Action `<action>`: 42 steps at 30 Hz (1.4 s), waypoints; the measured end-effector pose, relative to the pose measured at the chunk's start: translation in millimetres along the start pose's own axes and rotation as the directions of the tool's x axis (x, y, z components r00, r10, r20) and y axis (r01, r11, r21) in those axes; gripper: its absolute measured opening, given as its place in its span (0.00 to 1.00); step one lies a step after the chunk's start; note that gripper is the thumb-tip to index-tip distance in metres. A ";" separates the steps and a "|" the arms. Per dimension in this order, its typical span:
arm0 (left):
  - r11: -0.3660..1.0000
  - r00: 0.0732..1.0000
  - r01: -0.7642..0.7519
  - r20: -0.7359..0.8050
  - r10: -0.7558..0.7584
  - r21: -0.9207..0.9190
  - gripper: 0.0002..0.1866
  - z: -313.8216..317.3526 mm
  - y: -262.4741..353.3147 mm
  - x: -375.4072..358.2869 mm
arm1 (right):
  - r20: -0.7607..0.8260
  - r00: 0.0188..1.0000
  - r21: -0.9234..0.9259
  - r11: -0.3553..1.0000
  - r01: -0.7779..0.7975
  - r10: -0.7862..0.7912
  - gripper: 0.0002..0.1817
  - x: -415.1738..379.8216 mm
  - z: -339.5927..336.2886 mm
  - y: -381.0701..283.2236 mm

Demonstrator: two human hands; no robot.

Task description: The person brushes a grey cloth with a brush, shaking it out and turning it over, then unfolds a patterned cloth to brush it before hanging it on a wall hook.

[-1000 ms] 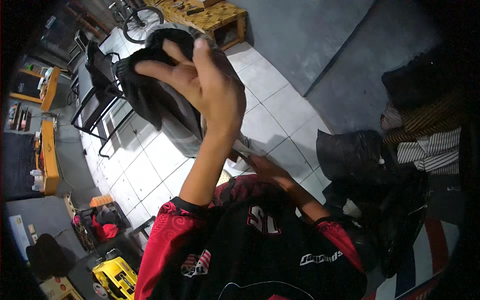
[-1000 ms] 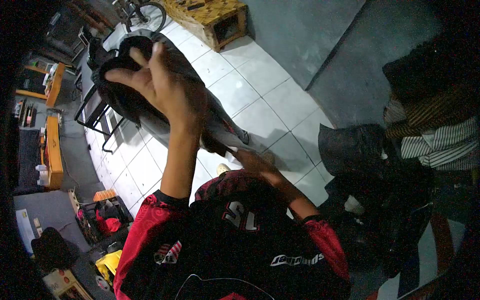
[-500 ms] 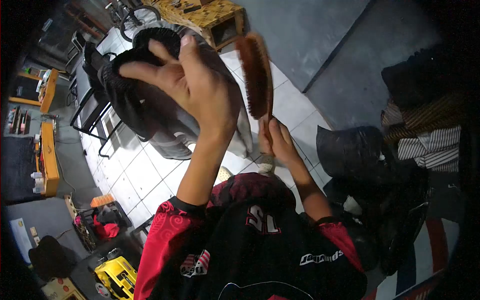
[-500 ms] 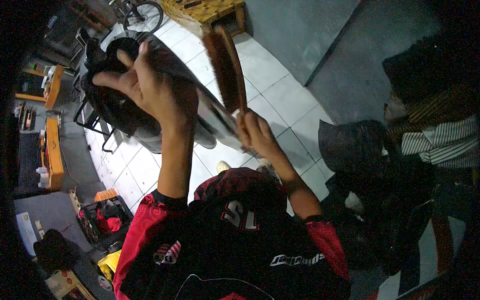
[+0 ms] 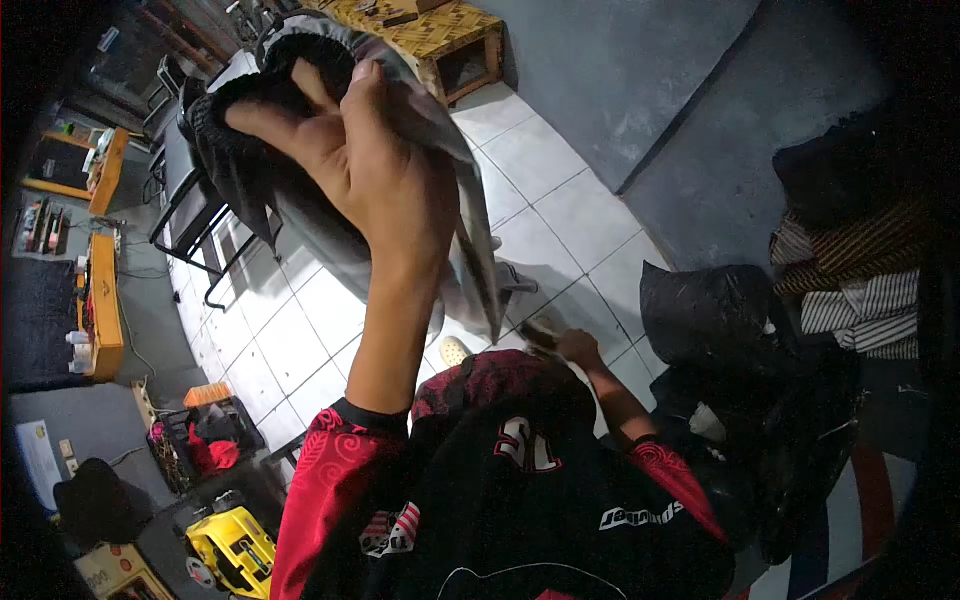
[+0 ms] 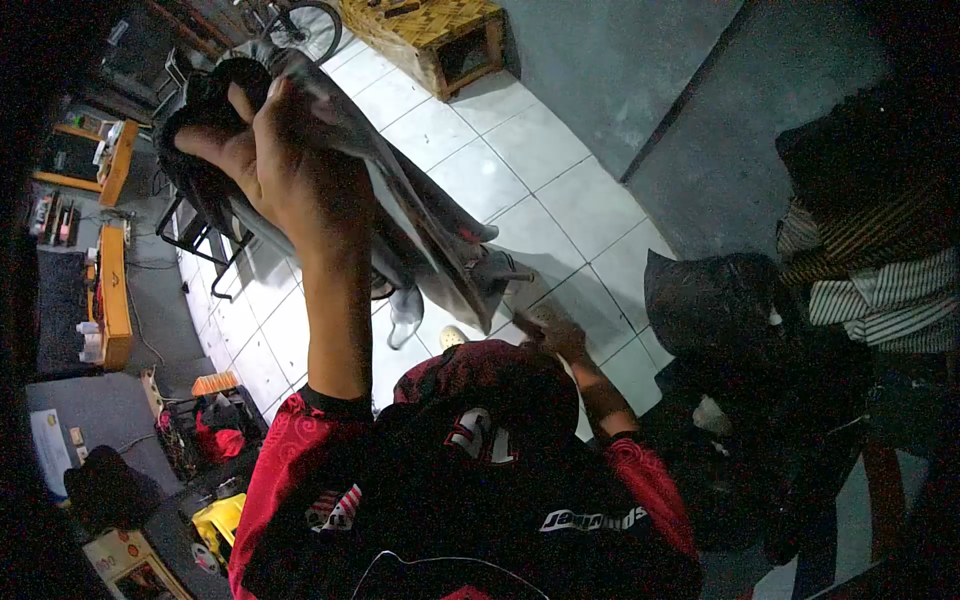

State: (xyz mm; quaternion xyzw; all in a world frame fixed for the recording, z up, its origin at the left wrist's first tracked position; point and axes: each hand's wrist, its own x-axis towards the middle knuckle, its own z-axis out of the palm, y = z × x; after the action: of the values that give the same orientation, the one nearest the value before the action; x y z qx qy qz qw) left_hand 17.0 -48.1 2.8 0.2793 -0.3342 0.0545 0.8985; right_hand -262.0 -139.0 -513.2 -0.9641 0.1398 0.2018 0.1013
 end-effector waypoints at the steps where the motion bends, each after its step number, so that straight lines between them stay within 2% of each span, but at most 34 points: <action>1: 0.999 1.000 0.005 -0.031 -0.003 0.052 0.41 -3.8 -2.4 -0.1 | -0.015 0.995 0.176 0.980 -0.095 0.099 0.15 -3.7 -30.4 -3.6; 3: 0.988 0.996 0.026 -0.094 -0.012 0.149 0.41 -19.6 -10.4 -3.9 | -0.069 0.959 0.586 0.789 -0.185 0.276 0.13 -6.0 -125.4 -24.0; 5: 0.990 0.995 0.088 -0.064 -0.082 0.106 0.39 -16.3 -10.7 -9.0 | -0.149 0.926 0.884 0.467 -0.033 0.347 0.12 -11.9 -217.7 -48.7; 6: 0.989 0.989 0.131 -0.074 -0.126 0.074 0.39 -0.8 -3.8 -13.4 | -0.204 0.914 0.940 0.330 0.083 0.352 0.12 -16.2 -260.5 -64.9; 7: 0.984 0.982 0.173 -0.082 -0.169 0.042 0.38 9.4 1.1 -18.5 | -0.280 0.882 0.943 0.280 0.179 0.379 0.09 -21.1 -295.8 -81.7; 8: 0.977 0.976 0.212 -0.047 -0.213 -0.029 0.40 9.4 0.5 -24.4 | -0.392 0.837 0.900 0.349 0.262 0.382 0.07 -26.1 -315.1 -96.0; 9: 0.943 0.951 0.306 -0.074 -0.299 0.126 0.41 14.2 6.5 -28.0 | -0.503 0.781 0.829 0.459 0.318 0.369 0.06 -25.2 -323.5 -107.3; 10: 0.932 0.935 0.354 -0.047 -0.351 0.082 0.41 18.6 9.9 -31.7 | -0.602 0.728 0.730 0.595 0.336 0.328 0.06 -18.1 -320.5 -116.3; 12: 0.909 0.911 0.412 0.026 -0.411 -0.063 0.39 34.6 17.0 -38.3 | -0.642 0.706 0.749 0.445 0.492 0.299 0.09 1.1 -298.4 -134.4; 14: 0.888 0.891 0.448 0.142 -0.432 -0.107 0.42 26.6 24.4 -28.8 | -0.617 0.768 0.737 0.468 0.488 0.171 0.12 -0.9 -291.5 -134.4; 15: 0.877 0.878 0.463 0.201 -0.434 -0.127 0.43 21.6 27.9 -22.2 | -0.761 0.648 0.540 0.598 0.592 0.046 0.12 5.7 -281.1 -131.1; 17: 0.883 0.898 0.435 0.150 -0.413 -0.173 0.40 16.5 29.4 -9.0 | -0.595 0.801 0.525 0.725 0.447 -0.063 0.14 51.4 -158.7 -107.6; 18: 0.875 0.886 0.458 0.167 -0.433 -0.158 0.39 11.0 33.0 -3.1 | -0.577 0.816 0.541 0.769 0.341 0.044 0.15 63.9 -77.7 -97.2; 19: 0.866 0.873 0.479 0.184 -0.452 -0.143 0.38 5.3 36.2 2.5 | -0.557 0.816 0.554 0.800 0.230 0.150 0.16 64.9 -29.1 -87.1; 20: 0.868 0.879 0.474 0.140 -0.456 -0.146 0.38 -1.4 39.9 0.8 | -0.182 0.964 0.632 0.774 -0.036 0.193 0.16 38.5 -67.3 -77.3; 21: 0.886 0.888 0.459 0.053 -0.457 -0.056 0.37 -7.7 42.9 3.9 | 0.224 0.950 0.597 0.740 -0.311 0.219 0.17 6.7 -119.8 -70.4; 23: 0.899 0.898 0.438 0.056 -0.436 -0.027 0.36 -12.0 45.9 7.3 | -0.025 0.981 0.506 0.849 -0.152 0.190 0.19 5.4 -41.3 -32.5; 24: 0.869 0.869 0.493 0.072 -0.489 -0.050 0.36 -14.8 49.7 8.9 | -0.148 0.976 0.442 0.893 -0.081 0.162 0.20 7.3 -14.1 -22.3; 25: 0.862 0.861 0.506 0.068 -0.503 -0.033 0.36 -19.3 50.7 9.3 | -0.099 0.949 0.599 0.780 -0.183 0.298 0.19 4.3 -41.6 -25.6; 27: 0.842 0.840 0.540 0.062 -0.539 0.000 0.36 -27.2 48.0 6.3 | 0.074 0.847 0.829 0.439 -0.345 0.526 0.20 -4.9 -117.3 -33.4; 28: 0.834 0.834 0.550 0.020 -0.551 0.034 0.37 -25.2 45.2 4.2 | -0.115 0.823 0.899 0.411 -0.152 0.557 0.19 -10.1 -160.9 -44.4; 29: 0.823 0.823 0.568 0.006 -0.568 0.030 0.37 -21.9 43.3 2.1 | -0.293 0.752 0.920 0.388 0.053 0.590 0.18 -17.6 -208.5 -61.0; 31: 0.797 0.797 0.604 -0.022 -0.603 0.023 0.38 -14.9 40.3 -2.9 | -0.331 0.740 0.943 0.217 0.251 0.585 0.14 -47.1 -318.7 -104.3; 33: 0.785 0.785 0.619 0.045 -0.617 -0.039 0.38 -12.9 35.4 -5.4 | -0.436 0.717 0.896 0.183 0.405 0.544 0.13 -47.9 -342.6 -129.8; 34: 0.768 0.771 0.636 0.072 -0.632 -0.074 0.38 -12.1 34.4 -6.2 | -0.598 0.682 0.796 0.415 0.441 0.421 0.12 -46.0 -334.8 -134.7; 36: 0.749 0.754 0.656 0.131 -0.644 -0.091 0.37 -3.0 33.8 -8.0 | -0.762 0.612 0.625 0.484 0.613 0.210 0.11 -44.0 -333.2 -146.3; 38: 0.804 0.808 0.587 0.114 -0.578 -0.090 0.37 -4.9 33.3 -3.5 | -0.511 0.846 0.785 0.482 0.388 0.152 0.14 -30.3 -312.4 -142.7; 39: 0.829 0.833 0.552 0.102 -0.544 -0.089 0.36 -6.3 33.7 -2.0 | -0.356 0.926 0.835 0.487 0.257 0.122 0.18 -17.0 -286.5 -139.5; 40: 0.865 0.866 0.501 0.019 -0.500 -0.036 0.36 -0.2 35.8 0.5 | -0.387 0.919 0.724 0.641 0.255 0.071 0.17 -4.7 -236.7 -123.6; 41: 0.885 0.887 0.462 0.038 -0.461 -0.047 0.36 0.0 37.1 4.8 | -0.417 0.909 0.585 0.771 0.252 0.020 0.17 7.6 -186.9 -107.7; 42: 0.897 0.899 0.438 0.055 -0.435 -0.063 0.36 1.2 40.0 7.8 | -0.421 0.907 0.507 0.826 0.245 -0.011 0.19 2.6 -174.6 -96.0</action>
State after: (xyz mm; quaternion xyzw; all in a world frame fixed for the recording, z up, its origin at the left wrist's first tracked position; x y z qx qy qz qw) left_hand 11.0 -15.8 27.1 0.3149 -0.2825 -0.1660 0.8908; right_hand -166.9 -93.2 -344.1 -0.9217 0.1428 -0.0555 0.3564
